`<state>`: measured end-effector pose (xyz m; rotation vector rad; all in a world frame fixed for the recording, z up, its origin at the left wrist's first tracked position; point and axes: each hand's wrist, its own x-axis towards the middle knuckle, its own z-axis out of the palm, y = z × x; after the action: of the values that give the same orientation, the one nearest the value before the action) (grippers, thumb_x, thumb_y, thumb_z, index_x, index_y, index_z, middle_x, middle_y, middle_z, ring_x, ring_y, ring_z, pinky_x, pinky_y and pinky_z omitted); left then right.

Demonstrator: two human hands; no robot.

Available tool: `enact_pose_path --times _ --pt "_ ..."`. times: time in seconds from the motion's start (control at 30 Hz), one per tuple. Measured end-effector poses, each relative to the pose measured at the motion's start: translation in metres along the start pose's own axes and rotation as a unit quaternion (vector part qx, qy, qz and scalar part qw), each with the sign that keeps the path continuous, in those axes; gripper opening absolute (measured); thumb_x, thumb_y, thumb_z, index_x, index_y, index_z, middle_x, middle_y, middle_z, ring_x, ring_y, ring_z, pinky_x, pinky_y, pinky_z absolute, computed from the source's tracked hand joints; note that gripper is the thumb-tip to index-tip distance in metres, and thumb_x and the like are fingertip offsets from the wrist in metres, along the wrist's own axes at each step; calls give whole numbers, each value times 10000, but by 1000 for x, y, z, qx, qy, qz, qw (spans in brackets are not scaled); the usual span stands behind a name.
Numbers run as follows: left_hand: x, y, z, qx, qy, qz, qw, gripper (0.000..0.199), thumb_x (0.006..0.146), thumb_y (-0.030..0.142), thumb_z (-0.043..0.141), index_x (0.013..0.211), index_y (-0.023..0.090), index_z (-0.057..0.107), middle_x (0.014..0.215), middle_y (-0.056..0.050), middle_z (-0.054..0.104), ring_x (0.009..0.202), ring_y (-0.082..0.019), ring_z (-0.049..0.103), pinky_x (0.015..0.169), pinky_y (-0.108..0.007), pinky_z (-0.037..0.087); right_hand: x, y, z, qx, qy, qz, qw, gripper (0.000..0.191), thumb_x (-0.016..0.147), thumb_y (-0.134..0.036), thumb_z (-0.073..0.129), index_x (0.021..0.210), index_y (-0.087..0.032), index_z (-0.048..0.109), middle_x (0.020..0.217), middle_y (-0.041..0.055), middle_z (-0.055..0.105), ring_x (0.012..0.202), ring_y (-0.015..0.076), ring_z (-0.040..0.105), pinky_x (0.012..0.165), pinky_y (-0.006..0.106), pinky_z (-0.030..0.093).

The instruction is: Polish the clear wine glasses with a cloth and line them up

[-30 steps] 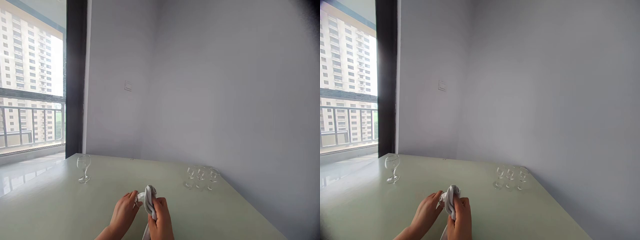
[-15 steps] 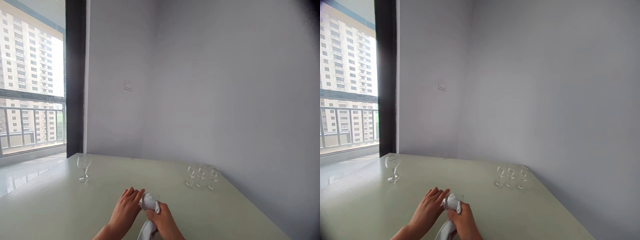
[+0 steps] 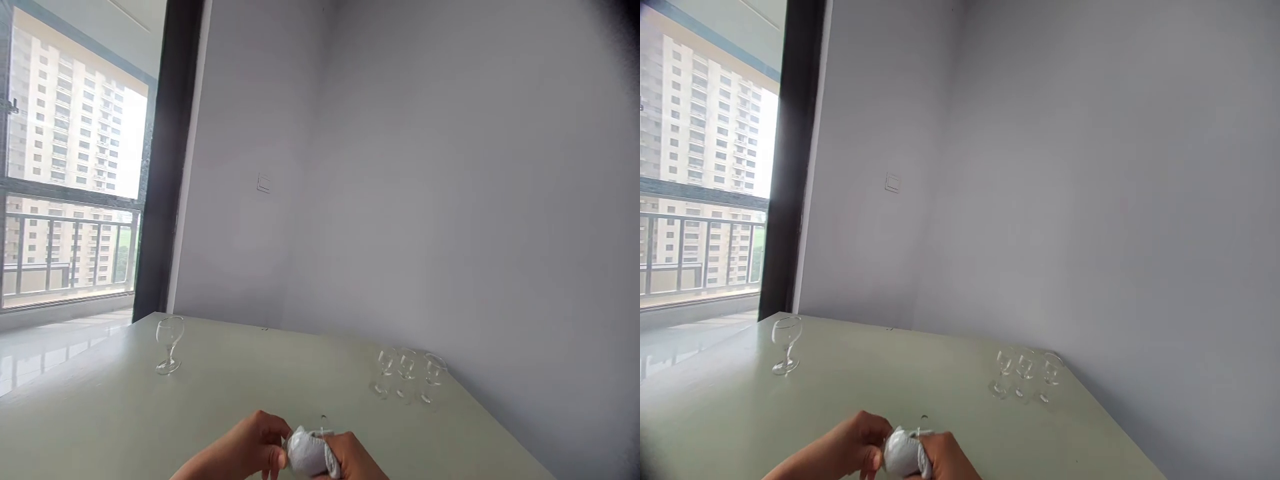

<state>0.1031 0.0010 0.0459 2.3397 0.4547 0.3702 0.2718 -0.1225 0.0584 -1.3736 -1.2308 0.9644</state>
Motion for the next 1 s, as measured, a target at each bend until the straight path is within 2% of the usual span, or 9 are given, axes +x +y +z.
enact_pose_path --times 0.13,0.27,0.4,0.53,0.63,0.73,0.83,0.93,1.0 --pt "0 16 5 253 199 122 939 357 806 463 524 1079 238 571 925 -56 664 893 -244 572 858 -427 393 4 4 -9 102 95 100 985 333 550 -391 721 753 -136 656 534 -32 496 481 107 411 483 220 310" --pt "3 14 11 317 212 164 910 206 839 386 504 883 218 615 732 -27 648 667 -173 562 658 -316 408 5 9 -10 87 85 98 988 388 524 -432 742 766 -139 662 545 -15 519 492 116 417 503 235 334" --pt "2 5 5 -12 85 2 996 327 712 519 614 681 194 598 562 39 544 519 -103 462 482 -219 334 8 18 -13 -121 7 41 992 140 515 -245 717 625 -177 662 491 -39 479 482 105 354 478 229 258" --pt "-3 9 -4 -212 -71 -83 971 408 671 575 604 738 172 611 546 39 534 462 -87 435 417 -197 314 9 21 -19 -187 1 11 982 93 468 -226 730 491 -195 646 502 -10 544 539 150 444 508 239 291" --pt "-4 17 0 19 121 9 992 276 776 460 546 905 229 624 749 -21 640 702 -171 561 629 -289 439 5 13 -20 -44 74 47 995 261 494 -313 758 711 -183 694 610 2 600 561 154 488 534 237 344" --pt "-1 20 12 274 240 133 922 266 802 324 554 1059 258 581 856 -57 669 836 -233 579 803 -404 424 2 3 -17 89 109 104 985 421 546 -457 735 825 -146 678 610 11 581 539 147 490 527 245 363" --pt "3 14 17 270 207 104 935 200 799 368 561 938 240 624 732 -35 658 689 -201 578 660 -336 440 2 -4 -10 82 90 108 987 360 546 -422 740 767 -147 664 561 -14 530 495 122 435 510 241 336" --pt "4 5 12 0 95 -22 995 264 726 465 620 815 216 624 626 20 615 552 -128 512 513 -237 391 1 -7 -6 -55 33 65 996 156 537 -227 713 656 -163 635 502 -59 421 472 89 314 477 228 250" --pt "2 1 6 -184 -25 -83 979 341 685 501 637 830 192 619 585 41 588 473 -88 451 431 -193 325 0 -7 -6 -122 -17 25 992 89 523 -158 684 557 -153 602 488 -63 369 488 84 274 474 231 210"
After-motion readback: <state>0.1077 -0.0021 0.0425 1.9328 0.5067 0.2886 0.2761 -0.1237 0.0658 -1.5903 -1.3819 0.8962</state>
